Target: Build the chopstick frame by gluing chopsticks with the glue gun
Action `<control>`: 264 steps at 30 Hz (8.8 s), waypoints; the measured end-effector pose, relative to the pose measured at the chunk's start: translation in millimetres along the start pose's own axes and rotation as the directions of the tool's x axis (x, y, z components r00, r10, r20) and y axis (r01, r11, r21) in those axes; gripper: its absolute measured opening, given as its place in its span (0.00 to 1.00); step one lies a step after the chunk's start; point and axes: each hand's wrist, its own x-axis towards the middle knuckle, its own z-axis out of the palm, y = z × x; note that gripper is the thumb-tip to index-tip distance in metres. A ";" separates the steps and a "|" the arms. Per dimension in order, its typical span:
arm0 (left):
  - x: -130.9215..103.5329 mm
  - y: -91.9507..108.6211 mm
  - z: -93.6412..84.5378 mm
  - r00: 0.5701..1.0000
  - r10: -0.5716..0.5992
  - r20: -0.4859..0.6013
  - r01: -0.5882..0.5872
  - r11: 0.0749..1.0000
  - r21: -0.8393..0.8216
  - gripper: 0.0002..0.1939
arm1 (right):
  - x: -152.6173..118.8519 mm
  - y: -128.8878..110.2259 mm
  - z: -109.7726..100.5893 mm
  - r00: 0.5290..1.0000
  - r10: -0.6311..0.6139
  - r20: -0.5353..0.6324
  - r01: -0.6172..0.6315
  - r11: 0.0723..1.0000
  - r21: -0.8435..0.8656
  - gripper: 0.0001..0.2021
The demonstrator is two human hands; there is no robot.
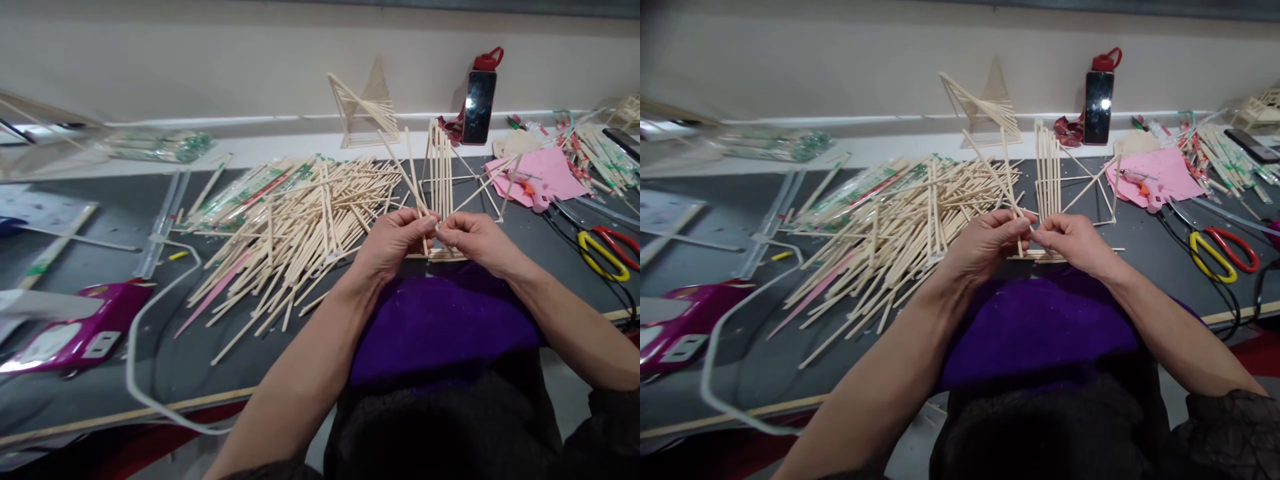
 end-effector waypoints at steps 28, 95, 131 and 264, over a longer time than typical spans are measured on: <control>-4.9 -0.9 -3.6 0.971 0.211 0.116 -0.232 0.951 0.207 0.09 | -3.7 -4.8 2.1 0.964 0.174 0.199 -0.200 0.973 0.119 0.07; 2.7 -6.0 2.0 1.000 -0.023 0.007 0.023 0.996 -0.086 0.09 | -2.8 -3.0 4.0 0.976 0.140 0.169 -0.187 0.933 0.306 0.10; -1.6 5.8 4.6 0.997 -0.072 -0.020 0.071 0.996 -0.049 0.13 | 4.3 1.1 1.1 0.970 0.122 0.208 -0.187 0.926 0.327 0.09; -9.0 -7.7 9.4 0.968 0.248 -0.051 -0.248 0.969 0.005 0.13 | -4.5 3.5 2.8 0.979 0.017 0.204 -0.083 0.944 0.320 0.06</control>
